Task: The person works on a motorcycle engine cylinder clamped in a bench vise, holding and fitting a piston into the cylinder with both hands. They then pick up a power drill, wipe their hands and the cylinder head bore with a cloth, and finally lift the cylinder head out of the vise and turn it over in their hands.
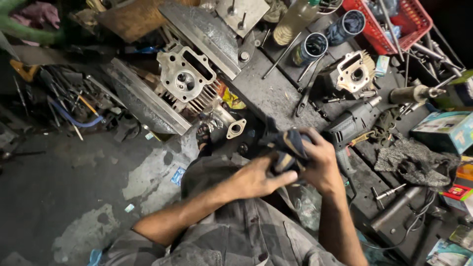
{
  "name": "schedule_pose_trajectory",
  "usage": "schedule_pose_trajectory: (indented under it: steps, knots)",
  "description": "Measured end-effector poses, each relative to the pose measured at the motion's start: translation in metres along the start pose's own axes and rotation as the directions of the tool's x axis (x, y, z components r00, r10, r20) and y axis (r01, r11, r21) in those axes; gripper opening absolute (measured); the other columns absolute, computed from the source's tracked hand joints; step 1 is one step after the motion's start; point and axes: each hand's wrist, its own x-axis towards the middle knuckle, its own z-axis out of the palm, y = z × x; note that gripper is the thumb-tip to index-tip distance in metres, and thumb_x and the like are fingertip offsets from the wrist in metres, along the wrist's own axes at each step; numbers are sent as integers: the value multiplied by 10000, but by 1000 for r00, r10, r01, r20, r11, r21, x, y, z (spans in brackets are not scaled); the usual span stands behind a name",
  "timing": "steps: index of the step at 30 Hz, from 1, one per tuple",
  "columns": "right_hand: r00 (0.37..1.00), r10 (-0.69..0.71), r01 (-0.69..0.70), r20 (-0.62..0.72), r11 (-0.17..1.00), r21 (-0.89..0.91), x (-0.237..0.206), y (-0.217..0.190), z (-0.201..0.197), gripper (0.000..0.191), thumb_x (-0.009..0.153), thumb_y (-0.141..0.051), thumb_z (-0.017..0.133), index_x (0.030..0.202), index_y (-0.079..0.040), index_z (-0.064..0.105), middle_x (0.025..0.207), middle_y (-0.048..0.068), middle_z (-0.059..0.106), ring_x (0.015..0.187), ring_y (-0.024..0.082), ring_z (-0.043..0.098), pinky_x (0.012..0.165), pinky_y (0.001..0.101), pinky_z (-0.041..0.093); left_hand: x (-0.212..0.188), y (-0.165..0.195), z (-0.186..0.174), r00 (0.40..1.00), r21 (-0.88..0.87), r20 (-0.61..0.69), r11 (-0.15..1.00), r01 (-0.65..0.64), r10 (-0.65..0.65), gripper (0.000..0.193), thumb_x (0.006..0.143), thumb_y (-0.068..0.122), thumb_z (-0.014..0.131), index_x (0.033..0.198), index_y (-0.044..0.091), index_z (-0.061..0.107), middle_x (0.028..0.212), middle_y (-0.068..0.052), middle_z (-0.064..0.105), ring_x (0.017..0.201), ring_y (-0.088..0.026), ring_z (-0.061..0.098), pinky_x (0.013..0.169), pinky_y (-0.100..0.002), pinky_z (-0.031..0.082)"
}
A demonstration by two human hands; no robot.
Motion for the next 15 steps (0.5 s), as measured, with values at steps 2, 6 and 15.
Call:
schedule_pose_trajectory:
  steps: [2,6,15]
  knots:
    - [992,-100,88,-80,987,-136,11,9,-2,549,619,66,730,1157,-43,713,1194,182,678,1078,338,689,898,372,558,-1,10,-2,974,128,-191,987,-99,122,631,949,421,687,1406,16,530,1322,-177,649,1224,-285,635,1055,-412,506]
    - [906,-128,58,-403,982,-181,64,42,-6,523,859,31,646,1382,-1,634,1290,247,612,1148,399,651,966,411,551,-28,3,-24,974,-36,-138,982,-186,179,402,1040,341,591,1346,81,608,1457,-108,605,1281,-225,617,1081,-375,497]
    - [995,-64,36,-76,945,-326,186,24,-8,229,1038,-282,715,1130,-73,710,1082,161,717,1002,369,658,868,468,527,-98,-34,-22,936,-425,-352,890,-167,7,270,1069,236,564,1238,41,641,1185,-62,715,1104,-133,646,998,-302,511]
